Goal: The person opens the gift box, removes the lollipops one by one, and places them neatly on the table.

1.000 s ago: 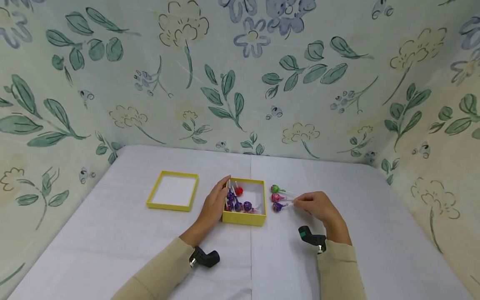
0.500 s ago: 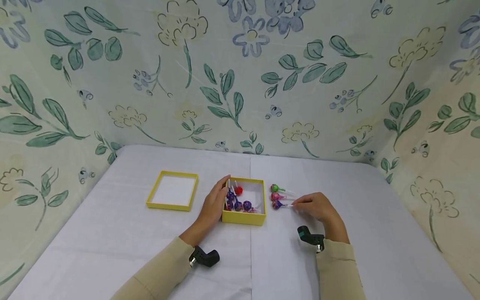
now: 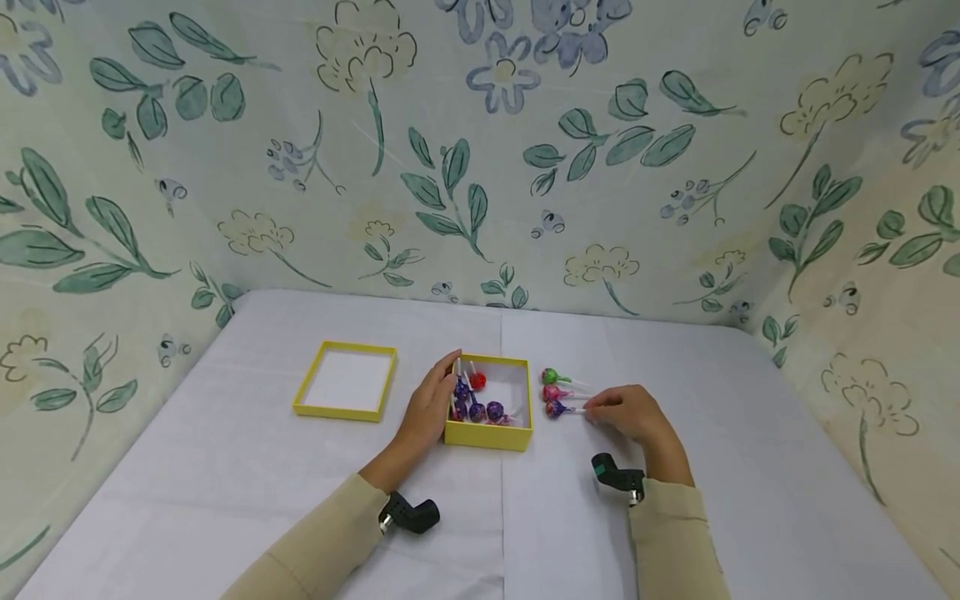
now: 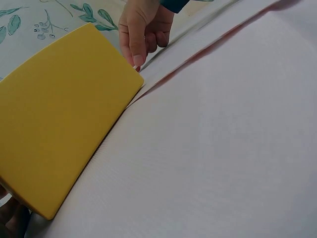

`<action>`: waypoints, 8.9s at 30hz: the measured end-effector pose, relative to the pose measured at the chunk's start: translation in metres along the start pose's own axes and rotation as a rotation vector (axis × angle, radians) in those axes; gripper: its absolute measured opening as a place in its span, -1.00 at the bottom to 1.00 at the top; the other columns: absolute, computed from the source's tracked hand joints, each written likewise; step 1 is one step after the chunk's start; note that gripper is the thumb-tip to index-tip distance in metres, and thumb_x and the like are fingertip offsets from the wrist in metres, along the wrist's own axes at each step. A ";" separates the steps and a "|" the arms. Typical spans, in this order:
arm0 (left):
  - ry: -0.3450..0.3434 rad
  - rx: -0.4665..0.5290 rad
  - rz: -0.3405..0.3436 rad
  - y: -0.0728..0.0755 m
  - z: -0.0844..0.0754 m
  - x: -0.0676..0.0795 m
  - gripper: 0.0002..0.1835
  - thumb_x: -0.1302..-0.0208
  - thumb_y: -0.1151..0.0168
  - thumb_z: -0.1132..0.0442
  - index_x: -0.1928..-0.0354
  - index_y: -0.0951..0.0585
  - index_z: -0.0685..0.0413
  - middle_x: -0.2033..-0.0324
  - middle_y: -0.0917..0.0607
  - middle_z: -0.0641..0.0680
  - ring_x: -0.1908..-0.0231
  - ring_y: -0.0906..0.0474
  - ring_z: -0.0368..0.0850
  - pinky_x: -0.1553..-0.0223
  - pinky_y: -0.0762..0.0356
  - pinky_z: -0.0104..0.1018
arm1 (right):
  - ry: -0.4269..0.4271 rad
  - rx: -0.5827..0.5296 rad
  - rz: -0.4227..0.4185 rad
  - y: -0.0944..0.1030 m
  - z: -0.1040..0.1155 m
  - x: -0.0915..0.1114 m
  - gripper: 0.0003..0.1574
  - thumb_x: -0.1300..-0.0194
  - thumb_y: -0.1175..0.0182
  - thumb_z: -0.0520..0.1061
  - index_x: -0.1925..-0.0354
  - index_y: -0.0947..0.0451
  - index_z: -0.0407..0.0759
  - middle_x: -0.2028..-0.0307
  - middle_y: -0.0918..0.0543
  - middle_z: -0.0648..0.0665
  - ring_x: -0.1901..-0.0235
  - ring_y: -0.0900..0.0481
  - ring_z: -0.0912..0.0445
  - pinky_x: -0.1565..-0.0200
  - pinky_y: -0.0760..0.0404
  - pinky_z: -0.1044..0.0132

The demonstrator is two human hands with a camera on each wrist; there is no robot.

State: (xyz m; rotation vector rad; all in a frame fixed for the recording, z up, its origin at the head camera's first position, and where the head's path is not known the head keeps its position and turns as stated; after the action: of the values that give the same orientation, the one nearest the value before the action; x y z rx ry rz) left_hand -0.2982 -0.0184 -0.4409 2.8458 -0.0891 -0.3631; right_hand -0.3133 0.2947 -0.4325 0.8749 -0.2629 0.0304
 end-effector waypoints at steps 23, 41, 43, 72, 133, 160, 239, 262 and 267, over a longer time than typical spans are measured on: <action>-0.015 -0.012 0.000 0.000 0.001 -0.001 -0.52 -0.54 0.28 0.04 -0.45 -0.21 -0.24 -0.43 -0.22 -0.10 -0.43 -0.07 -0.15 -0.42 -0.03 -0.11 | -0.014 0.002 0.013 0.006 0.004 0.002 -0.72 -0.16 -0.34 -0.04 0.14 -0.68 -0.10 0.20 -0.56 -0.20 0.18 -0.41 -0.07 0.25 -0.45 0.18; -0.002 -0.020 -0.007 0.001 0.002 -0.001 -0.52 -0.54 0.28 0.07 -0.45 -0.22 -0.20 -0.42 -0.23 -0.11 -0.42 -0.07 -0.16 -0.42 -0.03 -0.11 | 0.138 -0.010 -0.083 0.019 0.037 0.013 -0.72 -0.23 -0.31 -0.03 0.12 -0.69 -0.11 0.36 -0.52 -0.15 0.26 -0.38 -0.02 0.33 -0.39 0.21; -0.007 -0.021 -0.007 0.001 0.002 -0.002 -0.52 -0.55 0.28 0.07 -0.45 -0.22 -0.20 -0.42 -0.23 -0.10 -0.42 -0.07 -0.15 -0.42 -0.03 -0.11 | 0.166 -0.010 -0.098 0.018 0.043 0.014 -0.74 -0.24 -0.30 -0.04 0.13 -0.69 -0.12 0.39 -0.52 -0.14 0.29 -0.39 -0.01 0.35 -0.38 0.22; -0.017 0.000 0.001 0.000 0.001 0.000 -0.51 -0.55 0.27 0.05 -0.45 -0.22 -0.18 -0.43 -0.22 -0.09 -0.43 -0.07 -0.13 -0.42 -0.03 -0.07 | 0.407 -0.059 0.091 -0.004 0.096 0.040 -0.81 -0.21 -0.33 -0.09 0.19 -0.72 -0.10 0.44 -0.58 -0.07 0.35 -0.46 0.02 0.33 -0.46 0.24; -0.027 0.011 0.019 0.000 0.001 0.000 -0.49 -0.55 0.30 0.03 -0.46 -0.20 -0.11 -0.42 -0.22 -0.10 -0.42 -0.07 -0.15 -0.42 -0.03 -0.11 | 0.303 0.249 -0.240 -0.048 0.131 0.042 -0.87 -0.19 -0.27 -0.10 0.34 -0.69 -0.11 0.50 -0.62 -0.03 0.51 -0.45 0.09 0.51 -0.50 0.34; -0.005 -0.008 0.002 0.000 0.002 -0.002 -0.51 -0.55 0.29 0.06 -0.46 -0.21 -0.19 -0.42 -0.22 -0.15 -0.42 -0.06 -0.19 -0.42 -0.02 -0.16 | 0.356 0.083 -0.220 -0.027 0.127 0.042 -0.85 -0.25 -0.25 -0.11 0.29 -0.70 -0.14 0.57 -0.50 -0.05 0.48 -0.41 0.06 0.52 -0.38 0.32; 0.002 0.011 -0.001 -0.001 0.005 -0.001 -0.51 -0.54 0.27 0.06 -0.45 -0.22 -0.22 -0.42 -0.22 -0.16 -0.42 -0.06 -0.20 -0.42 -0.02 -0.12 | -0.092 -0.498 -0.097 -0.005 -0.022 0.031 -0.59 -0.27 -0.26 0.02 0.05 -0.62 -0.25 0.67 -0.30 0.07 0.61 -0.24 0.16 0.56 -0.27 0.33; -0.024 -0.011 -0.008 0.000 0.002 -0.002 -0.52 -0.54 0.27 0.08 -0.45 -0.22 -0.21 -0.42 -0.23 -0.10 -0.43 -0.07 -0.14 -0.42 -0.04 -0.08 | 0.029 -0.016 -0.112 0.012 -0.022 0.037 -0.74 -0.26 -0.25 0.00 0.24 -0.71 -0.16 0.20 -0.61 -0.18 0.19 -0.41 -0.05 0.29 -0.35 0.23; -0.008 -0.016 -0.010 0.000 0.005 -0.002 -0.52 -0.54 0.28 0.05 -0.44 -0.21 -0.29 -0.42 -0.22 -0.17 -0.42 -0.07 -0.21 -0.42 -0.04 -0.13 | 0.026 -0.006 -0.117 0.014 -0.019 0.039 -0.79 -0.22 -0.30 -0.05 0.29 -0.70 -0.17 0.27 -0.58 -0.17 0.24 -0.39 -0.04 0.34 -0.33 0.22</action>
State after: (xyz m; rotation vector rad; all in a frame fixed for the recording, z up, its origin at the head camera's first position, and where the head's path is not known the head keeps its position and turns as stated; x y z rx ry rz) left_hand -0.3017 -0.0197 -0.4447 2.8307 -0.0727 -0.3755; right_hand -0.2734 0.3149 -0.4247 0.8817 -0.1870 -0.0676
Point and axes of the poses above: each hand's wrist, its own x-axis away from the middle knuckle, its own y-axis out of the back of the hand, z = x × y, the point moved 7 cm from there along -x, towards the middle knuckle
